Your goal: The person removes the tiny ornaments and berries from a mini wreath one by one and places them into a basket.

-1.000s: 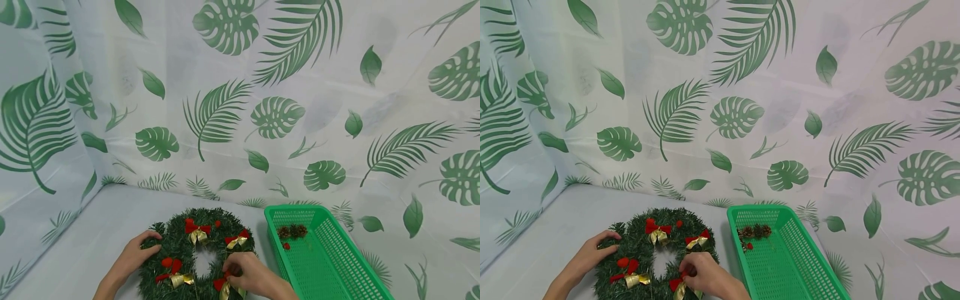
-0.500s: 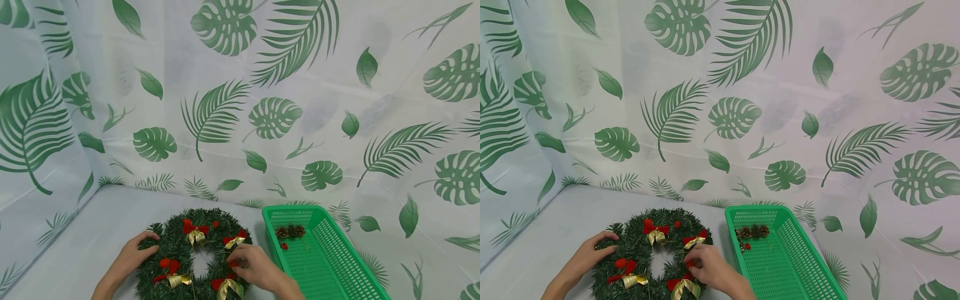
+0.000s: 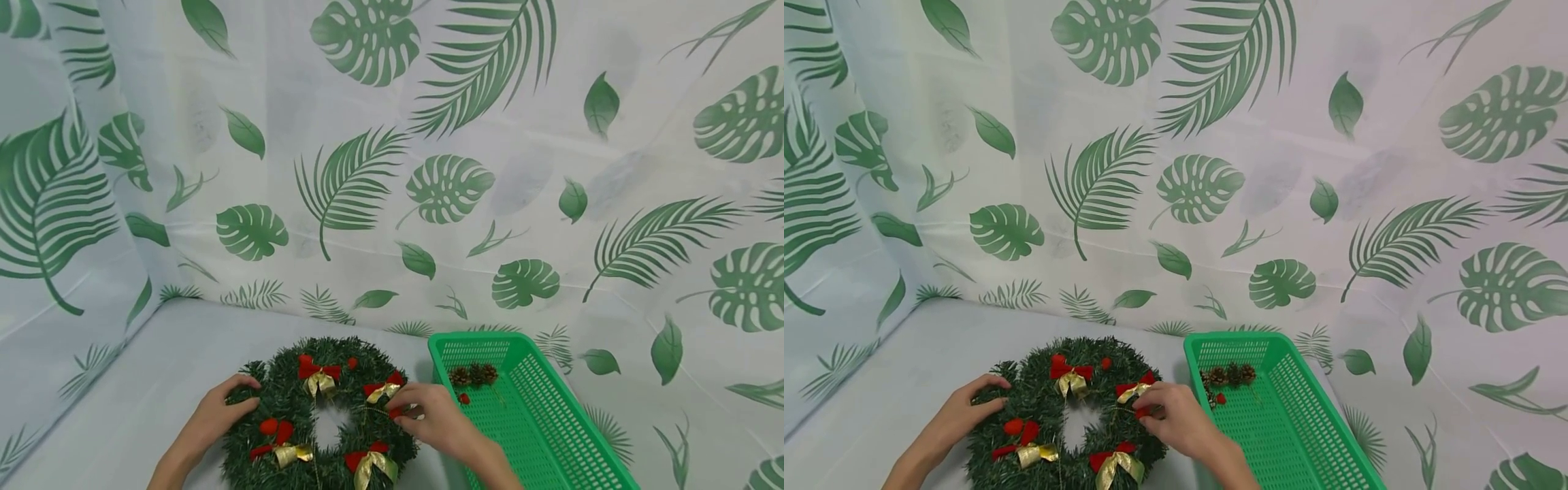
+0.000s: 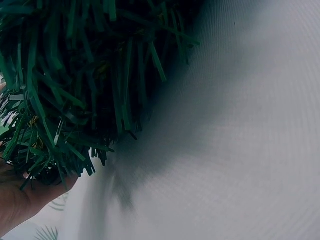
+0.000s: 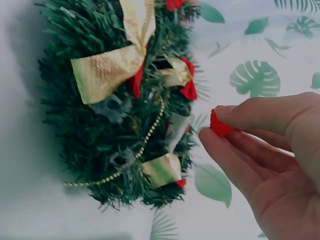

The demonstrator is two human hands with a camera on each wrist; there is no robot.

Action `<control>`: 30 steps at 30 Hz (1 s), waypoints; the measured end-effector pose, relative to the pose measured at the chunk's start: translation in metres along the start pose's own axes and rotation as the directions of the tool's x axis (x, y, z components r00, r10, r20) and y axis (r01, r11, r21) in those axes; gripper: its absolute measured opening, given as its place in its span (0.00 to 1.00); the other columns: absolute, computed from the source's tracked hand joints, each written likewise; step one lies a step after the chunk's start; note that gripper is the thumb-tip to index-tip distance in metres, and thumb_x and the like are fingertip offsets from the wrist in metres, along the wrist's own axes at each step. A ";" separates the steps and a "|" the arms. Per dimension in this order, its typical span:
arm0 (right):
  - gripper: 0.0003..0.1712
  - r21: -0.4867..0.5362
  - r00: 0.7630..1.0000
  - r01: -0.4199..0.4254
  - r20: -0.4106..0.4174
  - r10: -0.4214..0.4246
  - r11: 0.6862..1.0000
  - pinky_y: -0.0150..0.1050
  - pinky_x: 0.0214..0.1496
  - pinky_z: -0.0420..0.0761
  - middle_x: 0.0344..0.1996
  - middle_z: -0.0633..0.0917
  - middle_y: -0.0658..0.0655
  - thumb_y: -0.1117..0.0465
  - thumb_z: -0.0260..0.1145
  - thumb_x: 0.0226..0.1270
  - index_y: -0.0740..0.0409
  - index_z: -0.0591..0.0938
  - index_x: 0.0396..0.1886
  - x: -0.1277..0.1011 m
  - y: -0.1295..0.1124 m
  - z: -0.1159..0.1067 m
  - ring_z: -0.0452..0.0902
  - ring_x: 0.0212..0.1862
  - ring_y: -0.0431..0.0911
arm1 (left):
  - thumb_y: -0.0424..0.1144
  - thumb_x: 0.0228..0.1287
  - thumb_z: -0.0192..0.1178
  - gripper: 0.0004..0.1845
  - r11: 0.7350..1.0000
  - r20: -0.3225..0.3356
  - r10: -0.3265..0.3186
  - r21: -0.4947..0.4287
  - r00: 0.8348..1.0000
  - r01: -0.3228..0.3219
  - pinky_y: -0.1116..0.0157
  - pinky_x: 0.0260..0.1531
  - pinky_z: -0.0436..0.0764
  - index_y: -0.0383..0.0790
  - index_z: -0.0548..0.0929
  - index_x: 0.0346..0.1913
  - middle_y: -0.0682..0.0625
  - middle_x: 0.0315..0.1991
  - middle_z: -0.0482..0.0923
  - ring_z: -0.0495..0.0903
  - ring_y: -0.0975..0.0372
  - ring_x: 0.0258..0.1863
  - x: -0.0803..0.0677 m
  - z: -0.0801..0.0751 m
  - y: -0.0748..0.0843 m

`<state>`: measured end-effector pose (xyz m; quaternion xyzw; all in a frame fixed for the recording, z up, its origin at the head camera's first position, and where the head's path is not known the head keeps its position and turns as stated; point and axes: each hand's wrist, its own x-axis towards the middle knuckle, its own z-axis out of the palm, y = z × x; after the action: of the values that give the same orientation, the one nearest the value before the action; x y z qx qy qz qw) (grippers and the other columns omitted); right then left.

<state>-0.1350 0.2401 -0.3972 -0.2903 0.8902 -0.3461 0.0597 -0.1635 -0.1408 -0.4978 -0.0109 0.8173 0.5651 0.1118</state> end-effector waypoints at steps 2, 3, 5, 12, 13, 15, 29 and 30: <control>0.09 0.016 1.000 -0.011 -0.005 0.011 1.000 0.26 0.43 0.87 0.43 0.88 0.59 0.73 0.69 0.66 0.64 0.89 0.45 -0.001 0.000 -0.003 0.88 0.44 0.46 | 0.45 0.72 0.63 0.22 1.000 0.000 0.003 0.000 1.000 -0.003 0.46 0.54 0.81 0.38 0.78 0.62 0.33 0.70 0.69 0.66 0.35 0.70 0.000 0.000 0.000; 0.09 0.024 1.000 -0.019 -0.008 0.019 1.000 0.27 0.43 0.87 0.44 0.88 0.59 0.73 0.69 0.66 0.64 0.89 0.45 -0.002 0.001 -0.004 0.88 0.44 0.47 | 0.45 0.72 0.63 0.22 1.000 -0.001 0.004 0.002 1.000 -0.004 0.46 0.54 0.81 0.38 0.78 0.62 0.33 0.70 0.69 0.67 0.35 0.70 0.000 0.000 0.000; 0.10 0.032 0.999 -0.030 -0.016 0.030 0.999 0.28 0.44 0.88 0.44 0.88 0.60 0.73 0.69 0.67 0.64 0.89 0.45 -0.003 0.001 -0.008 0.89 0.44 0.47 | 0.45 0.72 0.64 0.21 1.000 -0.002 0.007 0.006 1.000 -0.007 0.46 0.54 0.81 0.37 0.78 0.61 0.33 0.70 0.70 0.67 0.35 0.70 0.000 0.000 0.000; 0.11 0.022 0.996 -0.056 -0.070 0.057 0.998 0.26 0.42 0.87 0.45 0.89 0.60 0.72 0.69 0.66 0.58 0.90 0.45 -0.007 0.004 -0.021 0.89 0.42 0.47 | 0.45 0.72 0.64 0.21 1.000 -0.004 0.007 0.012 1.000 -0.007 0.45 0.54 0.81 0.37 0.78 0.61 0.33 0.70 0.70 0.67 0.35 0.70 0.001 0.000 0.000; 0.11 0.019 0.995 -0.060 -0.078 0.061 0.998 0.26 0.42 0.87 0.45 0.89 0.59 0.72 0.69 0.66 0.58 0.90 0.45 -0.007 0.005 -0.023 0.89 0.42 0.47 | 0.45 0.72 0.64 0.21 1.000 -0.004 0.007 0.012 1.000 -0.007 0.45 0.55 0.81 0.37 0.78 0.61 0.33 0.70 0.70 0.67 0.35 0.70 0.001 0.000 0.000; 0.12 0.007 0.993 -0.070 -0.092 0.071 0.998 0.26 0.42 0.87 0.46 0.89 0.57 0.71 0.70 0.66 0.56 0.90 0.45 -0.008 0.006 -0.026 0.89 0.43 0.46 | 0.45 0.72 0.64 0.21 1.000 -0.001 0.005 0.011 1.000 -0.005 0.45 0.54 0.81 0.37 0.78 0.61 0.33 0.70 0.70 0.67 0.35 0.70 0.002 0.000 0.000; 0.13 -0.018 0.974 -0.146 -0.176 0.140 0.989 0.27 0.43 0.87 0.46 0.90 0.54 0.69 0.73 0.65 0.51 0.91 0.45 -0.019 0.021 -0.052 0.88 0.45 0.43 | 0.45 0.72 0.63 0.21 1.000 0.013 0.008 0.014 1.000 -0.008 0.42 0.56 0.79 0.37 0.78 0.61 0.31 0.72 0.67 0.63 0.32 0.72 0.001 -0.002 0.002; 0.12 -0.023 0.973 -0.150 -0.182 0.143 0.988 0.27 0.43 0.87 0.45 0.90 0.53 0.69 0.73 0.65 0.51 0.91 0.45 -0.019 0.022 -0.053 0.88 0.45 0.43 | 0.45 0.72 0.63 0.21 1.000 0.012 0.008 0.014 1.000 -0.008 0.42 0.56 0.80 0.37 0.78 0.61 0.31 0.72 0.67 0.63 0.32 0.72 0.001 -0.002 0.002</control>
<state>-0.1462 0.2949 -0.3732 -0.1924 0.9171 -0.3492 -0.0008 -0.1651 -0.1414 -0.4959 -0.0034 0.8208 0.5596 0.1144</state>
